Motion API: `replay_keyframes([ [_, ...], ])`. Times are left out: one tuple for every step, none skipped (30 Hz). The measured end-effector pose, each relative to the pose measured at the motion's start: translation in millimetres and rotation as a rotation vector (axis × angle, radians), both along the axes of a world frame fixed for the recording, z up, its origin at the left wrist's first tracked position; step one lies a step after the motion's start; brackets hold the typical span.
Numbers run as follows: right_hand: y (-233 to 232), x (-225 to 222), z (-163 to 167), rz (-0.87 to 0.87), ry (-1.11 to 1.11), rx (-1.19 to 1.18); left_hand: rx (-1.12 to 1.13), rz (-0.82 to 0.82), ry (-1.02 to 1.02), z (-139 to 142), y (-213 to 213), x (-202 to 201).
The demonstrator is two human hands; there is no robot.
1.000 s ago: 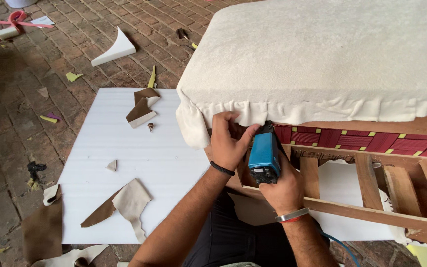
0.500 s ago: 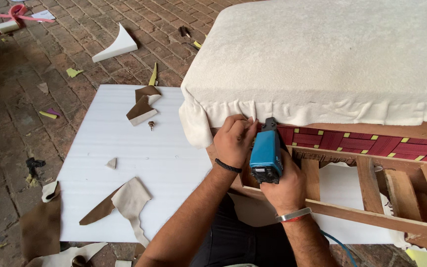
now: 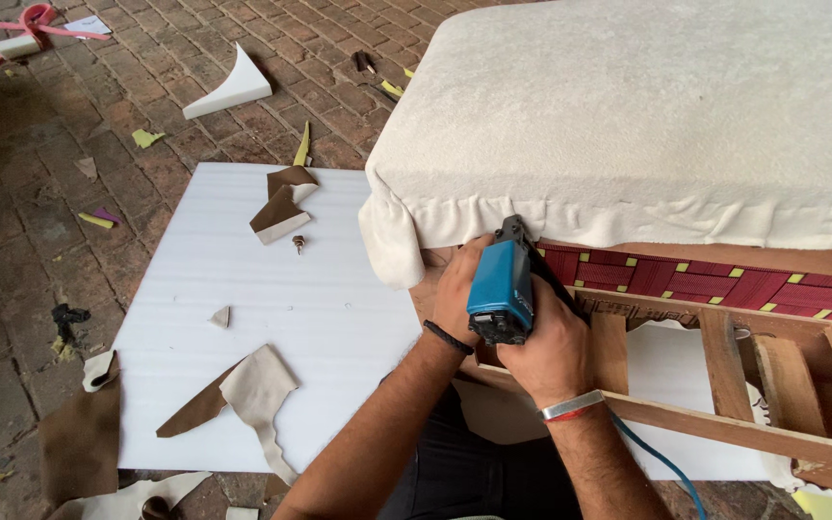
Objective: The person staples beige fabric onto a curved wooden chair frame using a pneumatic staple gun, then trims excess fabric with scissors. The person flips the chair to inspect the upholstered surface and places it onto a pink chair base.
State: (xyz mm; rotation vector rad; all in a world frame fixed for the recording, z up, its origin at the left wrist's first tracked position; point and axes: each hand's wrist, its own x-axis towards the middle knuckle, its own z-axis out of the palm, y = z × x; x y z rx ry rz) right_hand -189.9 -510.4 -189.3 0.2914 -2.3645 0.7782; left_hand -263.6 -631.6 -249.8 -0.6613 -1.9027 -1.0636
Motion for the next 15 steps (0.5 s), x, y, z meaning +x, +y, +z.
replay_keyframes([
  [0.1,-0.5,0.1,-0.012,-0.032,0.016,0.015,-0.016,-0.032,-0.8,-2.4,0.2],
  [0.1,0.2,-0.3,-0.027,-0.065,0.03,0.028,-0.034,-0.065,-1.0,-5.7,1.6],
  [0.4,1.5,-1.1,-0.02,-0.076,0.025,0.02,-0.007,-0.077,-0.3,-9.7,3.1],
  [1.2,2.4,-2.2,-0.01,-0.085,0.02,0.013,0.022,-0.088,1.5,-14.0,3.8],
  [1.3,3.0,-3.7,0.0,-0.096,0.014,0.004,0.051,-0.101,3.7,-18.0,4.8],
  [2.0,4.5,-5.8,-0.009,-0.101,0.027,0.069,0.094,-0.116,6.6,-20.2,4.4],
  [2.5,6.1,-8.2,-0.018,-0.105,0.041,0.134,0.137,-0.129,9.7,-20.9,3.3],
  [2.8,5.8,-10.5,-0.022,-0.11,0.056,0.201,0.186,-0.143,12.6,-21.5,1.8],
  [2.9,5.1,-13.0,-0.034,-0.097,0.062,0.255,0.178,-0.16,15.0,-20.8,-0.1],
  [2.5,4.8,-15.7,-0.048,-0.085,0.067,0.309,0.17,-0.178,17.0,-17.8,-2.2],
  [2.4,4.6,-18.1,-0.062,-0.073,0.072,0.363,0.16,-0.195,18.1,-14.3,-4.0],
  [1.8,4.2,-20.3,-0.063,-0.071,0.058,0.398,0.138,-0.231,18.6,-11.7,-6.1],
  [1.5,4.0,-21.8,-0.068,-0.068,0.044,0.434,0.112,-0.267,18.7,-8.8,-8.5],
  [1.8,4.3,-22.5,-0.071,-0.063,0.031,0.47,0.086,-0.301,18.0,-6.3,-9.8],
  [2.0,5.1,-22.7,-0.067,-0.07,0.028,0.44,0.082,-0.278,16.8,-4.8,-10.8],
])
